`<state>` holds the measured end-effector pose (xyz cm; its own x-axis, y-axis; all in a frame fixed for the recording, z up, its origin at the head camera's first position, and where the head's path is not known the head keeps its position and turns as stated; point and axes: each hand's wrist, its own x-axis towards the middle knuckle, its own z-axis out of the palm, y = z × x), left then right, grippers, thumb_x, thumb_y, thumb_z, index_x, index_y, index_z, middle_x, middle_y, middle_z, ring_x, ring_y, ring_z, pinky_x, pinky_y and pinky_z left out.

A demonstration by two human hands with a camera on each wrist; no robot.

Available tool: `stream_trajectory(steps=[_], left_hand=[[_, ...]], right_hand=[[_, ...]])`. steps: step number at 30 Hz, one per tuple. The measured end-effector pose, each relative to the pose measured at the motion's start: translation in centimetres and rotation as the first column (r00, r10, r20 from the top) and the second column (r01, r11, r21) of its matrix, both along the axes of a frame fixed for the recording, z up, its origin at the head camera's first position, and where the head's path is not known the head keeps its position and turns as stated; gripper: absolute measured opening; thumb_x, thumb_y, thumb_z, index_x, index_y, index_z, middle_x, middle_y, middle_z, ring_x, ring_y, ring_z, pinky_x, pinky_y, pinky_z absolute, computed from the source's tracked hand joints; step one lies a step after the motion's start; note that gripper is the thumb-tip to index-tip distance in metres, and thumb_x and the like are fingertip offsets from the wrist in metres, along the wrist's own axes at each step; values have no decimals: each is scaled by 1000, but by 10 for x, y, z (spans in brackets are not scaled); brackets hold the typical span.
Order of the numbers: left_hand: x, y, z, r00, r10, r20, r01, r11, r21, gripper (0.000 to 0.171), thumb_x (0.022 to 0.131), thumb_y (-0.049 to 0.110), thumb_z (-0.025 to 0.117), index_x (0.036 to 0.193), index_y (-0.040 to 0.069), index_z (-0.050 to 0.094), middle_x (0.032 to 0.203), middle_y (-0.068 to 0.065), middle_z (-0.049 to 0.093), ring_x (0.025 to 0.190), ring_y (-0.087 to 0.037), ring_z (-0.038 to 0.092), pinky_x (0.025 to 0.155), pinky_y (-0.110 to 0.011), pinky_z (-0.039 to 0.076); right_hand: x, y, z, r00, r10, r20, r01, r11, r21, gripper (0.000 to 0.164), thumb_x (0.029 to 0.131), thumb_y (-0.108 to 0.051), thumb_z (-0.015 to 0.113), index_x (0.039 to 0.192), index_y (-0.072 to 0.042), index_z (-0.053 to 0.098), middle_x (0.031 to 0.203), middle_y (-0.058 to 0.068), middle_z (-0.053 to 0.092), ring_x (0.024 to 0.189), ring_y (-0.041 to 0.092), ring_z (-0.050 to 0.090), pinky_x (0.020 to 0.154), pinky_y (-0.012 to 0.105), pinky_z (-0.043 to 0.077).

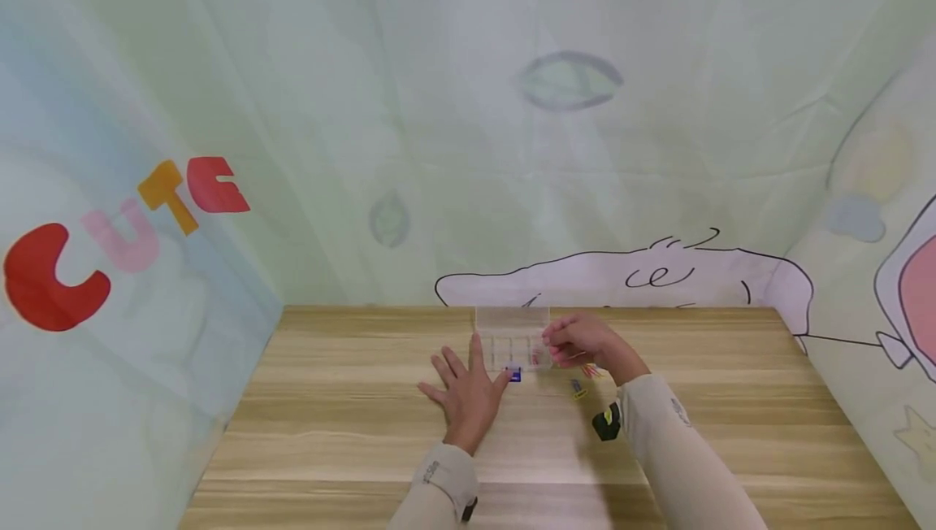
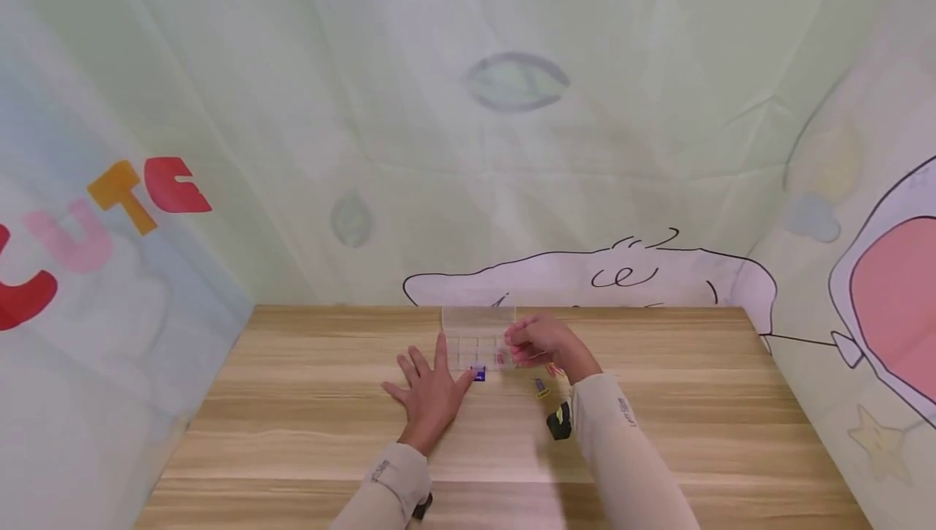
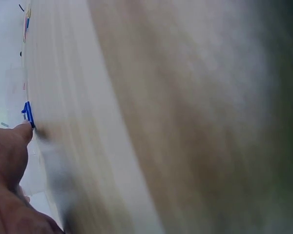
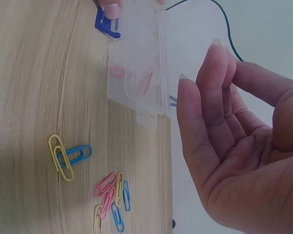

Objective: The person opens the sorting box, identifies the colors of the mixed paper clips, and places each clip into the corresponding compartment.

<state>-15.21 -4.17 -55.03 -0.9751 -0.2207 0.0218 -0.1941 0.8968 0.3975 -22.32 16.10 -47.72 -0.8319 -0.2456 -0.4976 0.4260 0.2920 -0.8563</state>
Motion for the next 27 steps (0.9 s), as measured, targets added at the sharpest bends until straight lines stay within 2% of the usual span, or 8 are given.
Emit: stream_trajectory(steps=[3,9,17,23,27], left_hand=[[0,0,1,1000,-3,-4,3,1000,5,90,84,64,62,156,28,22,156,-33,16,144,-53,7,99,-82,1],[0,0,3,1000,-2,-19,2,1000,13,90,84,63,64,156,26,24,155,-34,17,143,-54,9,98,-82,1],[-1,1,1,1000,8,0,-8,1000,3,90,84,64,63,156,28,23,156,-33,17,144,-53,9,99,-82,1],[-1,1,-1,1000,7,8,-7,1000,12,90,84,64,63,156,29,22,156,-32,15,144,-53,7,99,-82,-1],[-2,0,-3,1000,4,4,-4,1000,15,90,84,64,63,156,29,22,156,-32,15,144,-53,7,98,-82,-1]], right_hand=[[0,1,1,1000,-3,5,3,1000,-7,23,92,-9,62,109,6,63,70,3,64,59,13,63,61,32,57],[1,3,2,1000,-20,7,20,1000,-12,16,93,-11,64,102,2,65,69,2,64,59,12,63,61,31,57],[0,9,-2,998,-64,20,63,997,42,40,96,-27,61,121,4,60,71,2,64,60,12,63,62,31,56],[-1,23,-7,997,-77,10,76,994,83,42,97,-29,59,124,2,60,75,3,65,62,12,64,62,31,56],[0,34,-9,993,-114,27,111,990,86,41,97,-29,60,123,3,59,76,4,65,63,13,65,66,32,57]])
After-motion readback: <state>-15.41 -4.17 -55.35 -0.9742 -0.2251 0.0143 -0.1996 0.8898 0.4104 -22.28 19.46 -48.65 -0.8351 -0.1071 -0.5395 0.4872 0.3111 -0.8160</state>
